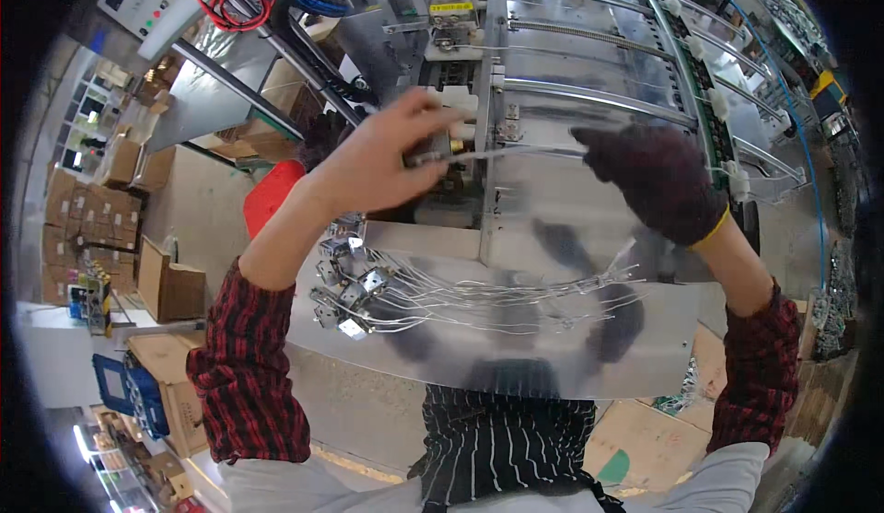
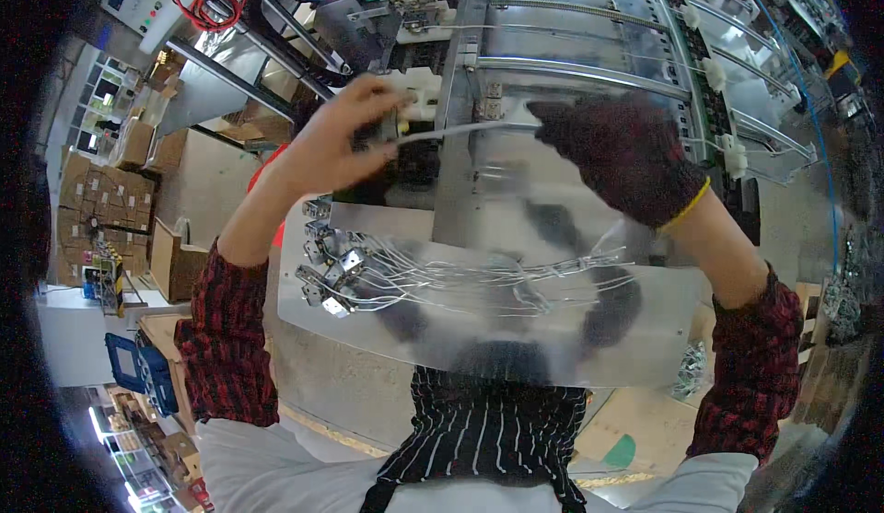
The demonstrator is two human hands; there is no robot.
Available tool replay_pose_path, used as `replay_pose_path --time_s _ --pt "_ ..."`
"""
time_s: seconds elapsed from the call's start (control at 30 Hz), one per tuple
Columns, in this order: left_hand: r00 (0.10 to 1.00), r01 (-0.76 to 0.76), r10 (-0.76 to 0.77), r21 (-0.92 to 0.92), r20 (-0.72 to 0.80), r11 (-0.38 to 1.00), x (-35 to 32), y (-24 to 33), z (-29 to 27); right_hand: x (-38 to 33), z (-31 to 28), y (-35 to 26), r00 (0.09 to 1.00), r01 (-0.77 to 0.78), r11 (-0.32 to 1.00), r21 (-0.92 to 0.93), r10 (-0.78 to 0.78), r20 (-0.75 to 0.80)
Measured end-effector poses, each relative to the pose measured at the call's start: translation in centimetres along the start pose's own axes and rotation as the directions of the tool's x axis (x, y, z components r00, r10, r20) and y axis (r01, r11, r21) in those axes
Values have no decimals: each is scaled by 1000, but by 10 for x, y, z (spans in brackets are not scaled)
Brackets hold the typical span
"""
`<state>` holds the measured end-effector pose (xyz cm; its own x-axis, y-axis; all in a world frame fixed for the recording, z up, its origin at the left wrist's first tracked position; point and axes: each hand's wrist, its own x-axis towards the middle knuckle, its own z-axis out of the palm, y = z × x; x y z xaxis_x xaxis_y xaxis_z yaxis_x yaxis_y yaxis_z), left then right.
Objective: The person places wire harnesses into an assembly fixture and secures them by hand.
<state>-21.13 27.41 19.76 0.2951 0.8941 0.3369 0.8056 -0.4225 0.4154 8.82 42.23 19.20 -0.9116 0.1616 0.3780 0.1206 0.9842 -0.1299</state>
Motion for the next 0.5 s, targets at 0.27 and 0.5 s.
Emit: replay_pose_path --time_s 0.27,0.5 --pt "960 243 -255 -109 -120 964 12 -42 9 17 36 29 999 -50 987 -154 49 -12" --pt "974 199 -212 -151 -77 968 18 -43 -1 16 31 24 996 -79 997 1 79 -35"
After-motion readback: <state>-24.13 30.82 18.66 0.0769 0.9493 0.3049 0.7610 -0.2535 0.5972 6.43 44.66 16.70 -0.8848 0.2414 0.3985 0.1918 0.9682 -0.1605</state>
